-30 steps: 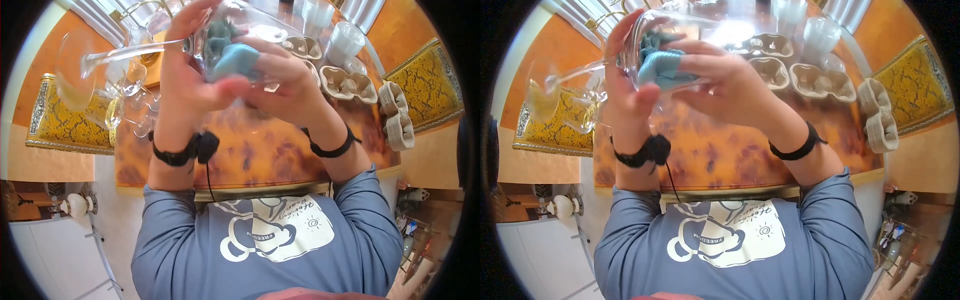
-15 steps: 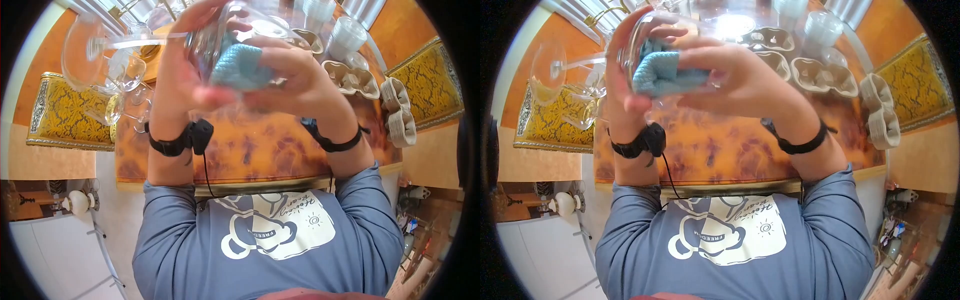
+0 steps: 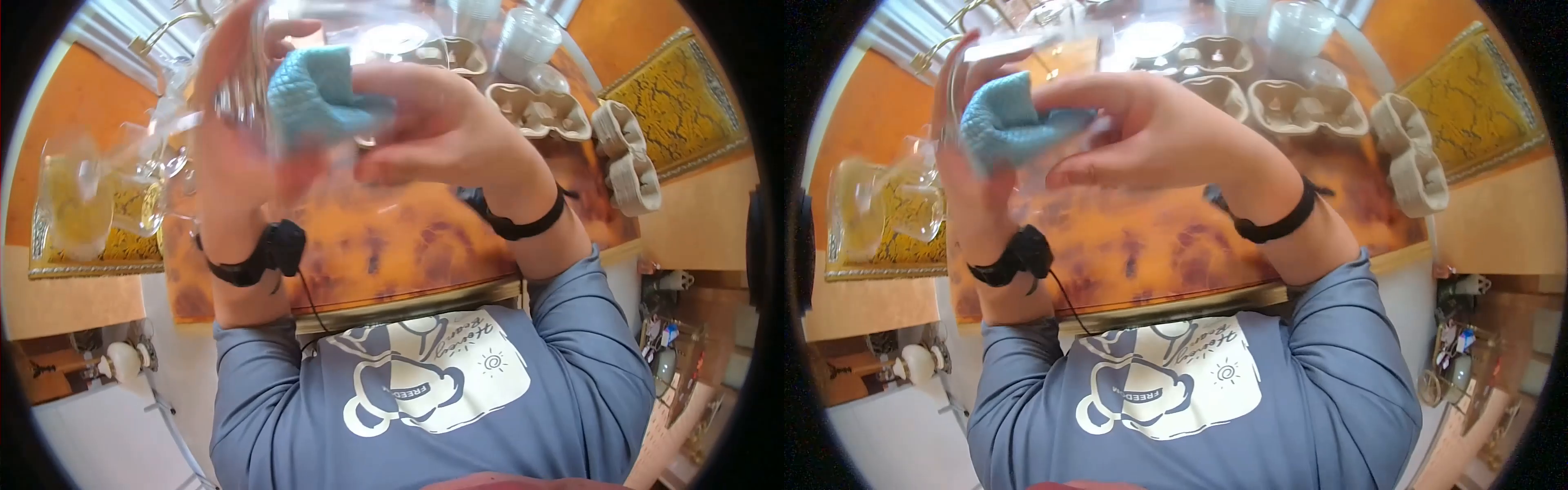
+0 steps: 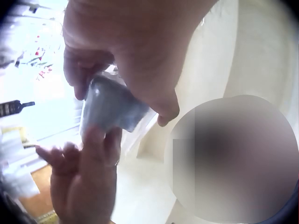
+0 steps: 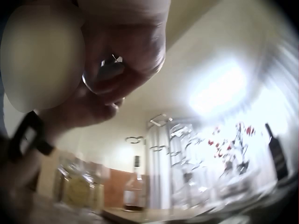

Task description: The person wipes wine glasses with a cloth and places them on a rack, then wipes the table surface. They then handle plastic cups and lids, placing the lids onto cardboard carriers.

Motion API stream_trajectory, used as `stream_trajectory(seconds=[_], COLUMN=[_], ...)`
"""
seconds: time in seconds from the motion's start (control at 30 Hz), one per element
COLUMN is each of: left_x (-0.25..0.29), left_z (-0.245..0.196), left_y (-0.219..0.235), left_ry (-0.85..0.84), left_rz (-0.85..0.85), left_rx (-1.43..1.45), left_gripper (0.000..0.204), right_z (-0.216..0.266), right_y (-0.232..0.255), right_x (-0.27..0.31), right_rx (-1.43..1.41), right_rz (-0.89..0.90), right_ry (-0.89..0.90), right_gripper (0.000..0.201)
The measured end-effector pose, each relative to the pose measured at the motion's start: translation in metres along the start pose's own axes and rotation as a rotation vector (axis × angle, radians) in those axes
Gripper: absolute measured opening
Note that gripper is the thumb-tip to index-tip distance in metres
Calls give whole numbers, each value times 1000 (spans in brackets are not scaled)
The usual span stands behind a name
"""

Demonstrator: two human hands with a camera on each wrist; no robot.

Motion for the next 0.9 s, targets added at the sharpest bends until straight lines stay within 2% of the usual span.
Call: stream_trajectory(seconds=[0.03,0.1,0.17,0.2,0.3,0.37,0.4,0.43,0.5,0.57,0.6,0.63,0.67,0.7,0.77,0.83,0.87,0.9], left_x=[0,5,11,15,13,6,1,1,-2,-3,-5,-4,-2,0,1,0,-2,-1], left_z=[-2,-10,-17,-19,1,2,-1,-5,0,5,6,-1,-4,-1,0,-7,-3,7], left_y=[-4,-3,7,12,12,16,19,20,28,26,24,19,12,8,8,4,6,12], left_ry=[-20,-50,-64,-65,69,79,-76,-219,-309,-303,-274,-275,-155,-32,81,120,17,19], left_rz=[11,26,20,14,-145,-313,-167,-28,21,84,21,19,-5,-28,-10,-92,-118,-125], left_rx=[28,54,42,30,898,675,449,220,-10,126,121,118,366,613,708,588,419,419], left_gripper=[113,111,110,111,110,110,110,110,114,119,123,123,124,125,120,114,114,114], right_z=[0,15,28,30,26,17,16,20,-2,-2,3,9,14,17,24,18,15,13], right_y=[5,4,1,-2,-14,-4,-5,-9,-8,0,10,8,5,4,-2,-6,-4,-2], right_x=[1,-4,-7,-7,-8,-15,-16,-11,-5,-12,-19,-19,-17,-16,-14,-16,-17,-18], right_rx=[8,431,673,1010,1408,1211,1038,1046,-296,-232,216,502,788,788,1269,1209,1017,827], right_rz=[-11,69,5,-66,-204,-257,-203,-198,56,92,21,-16,-119,-117,-172,-215,-233,-247], right_ry=[-2,432,509,546,520,380,390,398,-158,-193,159,351,539,539,455,392,354,316], right_gripper=[40,39,38,39,48,55,56,56,52,52,47,45,43,43,50,58,59,61])
Point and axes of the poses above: each hand's wrist, its own x-axis away from the middle knuckle, its own y-axis out of the back of the hand, z = x × y, the point moved 4 cm from there along -x, towards the middle knuckle, and after that the axes turned 14 degrees about z, right-handed, at the moved point
